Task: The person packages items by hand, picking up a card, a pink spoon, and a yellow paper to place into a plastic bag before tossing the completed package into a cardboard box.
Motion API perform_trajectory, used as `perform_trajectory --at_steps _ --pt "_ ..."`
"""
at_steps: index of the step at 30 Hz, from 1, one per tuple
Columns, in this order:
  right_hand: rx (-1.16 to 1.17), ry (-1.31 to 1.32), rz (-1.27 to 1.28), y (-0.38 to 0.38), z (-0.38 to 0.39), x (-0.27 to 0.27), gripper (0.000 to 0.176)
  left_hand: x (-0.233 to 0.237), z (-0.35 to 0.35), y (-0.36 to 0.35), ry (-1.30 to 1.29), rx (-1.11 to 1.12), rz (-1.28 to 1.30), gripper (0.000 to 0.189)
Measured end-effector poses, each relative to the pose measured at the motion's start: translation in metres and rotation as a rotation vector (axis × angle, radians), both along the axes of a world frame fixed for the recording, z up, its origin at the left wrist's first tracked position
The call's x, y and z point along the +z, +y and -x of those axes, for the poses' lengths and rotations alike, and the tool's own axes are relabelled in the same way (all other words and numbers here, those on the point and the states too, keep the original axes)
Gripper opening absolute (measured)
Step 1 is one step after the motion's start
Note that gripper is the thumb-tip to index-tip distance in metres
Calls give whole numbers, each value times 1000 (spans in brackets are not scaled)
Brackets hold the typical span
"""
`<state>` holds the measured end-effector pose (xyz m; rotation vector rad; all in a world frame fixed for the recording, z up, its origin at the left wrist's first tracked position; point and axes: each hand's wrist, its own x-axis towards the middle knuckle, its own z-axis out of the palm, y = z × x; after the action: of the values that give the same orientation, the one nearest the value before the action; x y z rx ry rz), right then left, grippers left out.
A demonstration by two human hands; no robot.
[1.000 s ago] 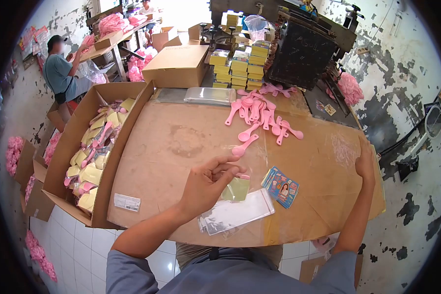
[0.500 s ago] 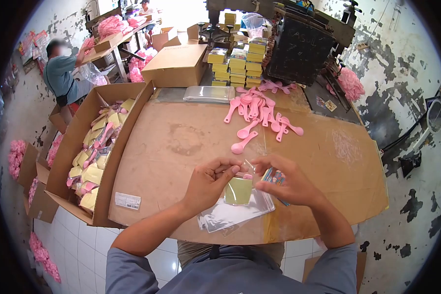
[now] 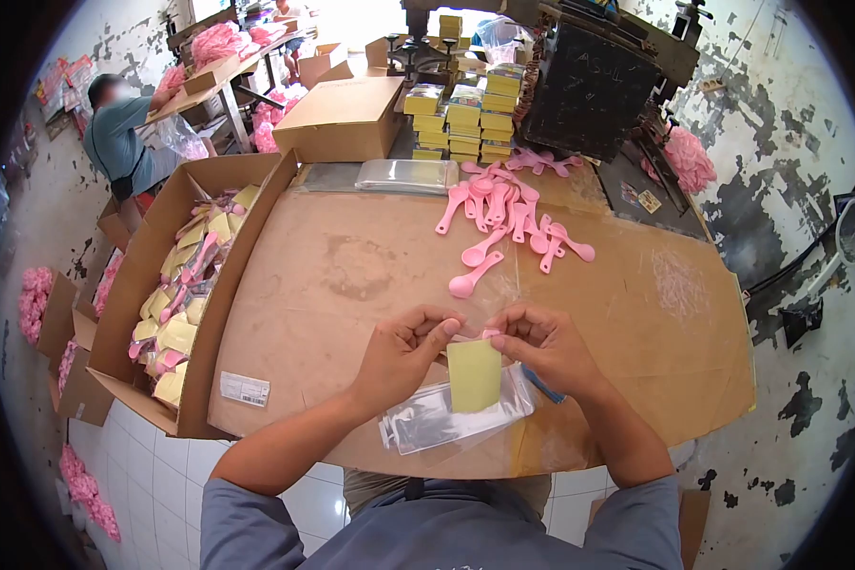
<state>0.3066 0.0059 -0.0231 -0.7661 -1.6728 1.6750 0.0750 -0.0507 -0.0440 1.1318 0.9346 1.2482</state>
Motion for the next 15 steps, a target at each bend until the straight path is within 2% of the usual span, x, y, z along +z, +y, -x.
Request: perform_trajectory --at_steps 6,15 --pt "-42 32 -2 3 -7 -5 15 -2 -5 1 97 -51 -16 26" --pt "-56 2 40 5 -12 -9 13 -10 -5 1 66 -26 -31 23"
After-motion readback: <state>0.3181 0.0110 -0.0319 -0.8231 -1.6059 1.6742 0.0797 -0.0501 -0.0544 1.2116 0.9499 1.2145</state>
